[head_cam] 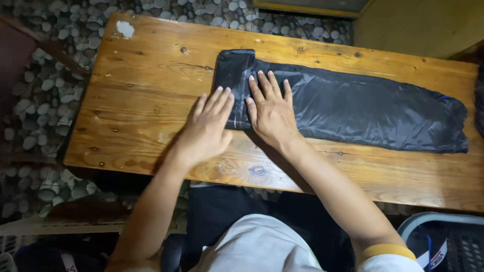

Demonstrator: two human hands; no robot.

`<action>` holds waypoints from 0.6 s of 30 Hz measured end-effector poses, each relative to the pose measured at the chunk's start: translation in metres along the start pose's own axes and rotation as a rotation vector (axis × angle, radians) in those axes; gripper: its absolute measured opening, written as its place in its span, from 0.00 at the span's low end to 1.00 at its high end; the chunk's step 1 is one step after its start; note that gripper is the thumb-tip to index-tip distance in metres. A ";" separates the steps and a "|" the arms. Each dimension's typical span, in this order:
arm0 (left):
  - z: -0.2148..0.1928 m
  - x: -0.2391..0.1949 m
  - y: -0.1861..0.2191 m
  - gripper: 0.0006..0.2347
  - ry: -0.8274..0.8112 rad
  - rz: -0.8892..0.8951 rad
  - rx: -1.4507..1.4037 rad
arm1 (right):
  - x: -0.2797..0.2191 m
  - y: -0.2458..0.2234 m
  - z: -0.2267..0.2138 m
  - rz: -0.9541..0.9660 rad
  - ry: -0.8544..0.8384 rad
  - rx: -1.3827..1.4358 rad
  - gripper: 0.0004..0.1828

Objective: The person dusts a folded black garment with a feather duster, places it in a basket, then retrieves another black garment, unfolds it, dusts it thoroughly, and folds it back on the table.

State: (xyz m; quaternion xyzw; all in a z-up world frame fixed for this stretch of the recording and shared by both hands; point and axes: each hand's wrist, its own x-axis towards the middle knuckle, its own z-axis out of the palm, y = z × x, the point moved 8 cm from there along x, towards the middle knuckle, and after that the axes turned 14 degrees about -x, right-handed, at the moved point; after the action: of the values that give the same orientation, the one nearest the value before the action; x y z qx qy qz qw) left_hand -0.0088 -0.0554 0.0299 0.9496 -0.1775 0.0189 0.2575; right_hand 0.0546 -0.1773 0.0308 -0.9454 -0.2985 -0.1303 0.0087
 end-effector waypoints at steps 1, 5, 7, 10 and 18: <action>-0.001 0.009 -0.003 0.35 -0.002 0.000 -0.002 | -0.001 0.000 0.002 0.001 -0.003 0.000 0.29; -0.003 0.049 -0.016 0.26 0.083 -0.010 -0.096 | -0.002 0.001 0.009 0.003 -0.020 0.003 0.29; 0.004 0.066 -0.017 0.25 0.111 0.010 -0.082 | -0.002 0.001 0.009 0.001 -0.029 -0.002 0.29; 0.018 0.079 -0.016 0.25 0.105 0.032 -0.083 | -0.003 0.010 0.008 0.021 -0.088 0.094 0.30; 0.031 0.083 -0.019 0.25 0.081 0.018 -0.016 | -0.015 0.015 -0.043 0.113 0.249 0.737 0.31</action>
State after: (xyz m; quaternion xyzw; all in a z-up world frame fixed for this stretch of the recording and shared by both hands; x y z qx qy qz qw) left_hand 0.0742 -0.0830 0.0041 0.9444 -0.1757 0.0583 0.2718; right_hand 0.0411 -0.2023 0.0699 -0.8709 -0.2693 -0.1273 0.3910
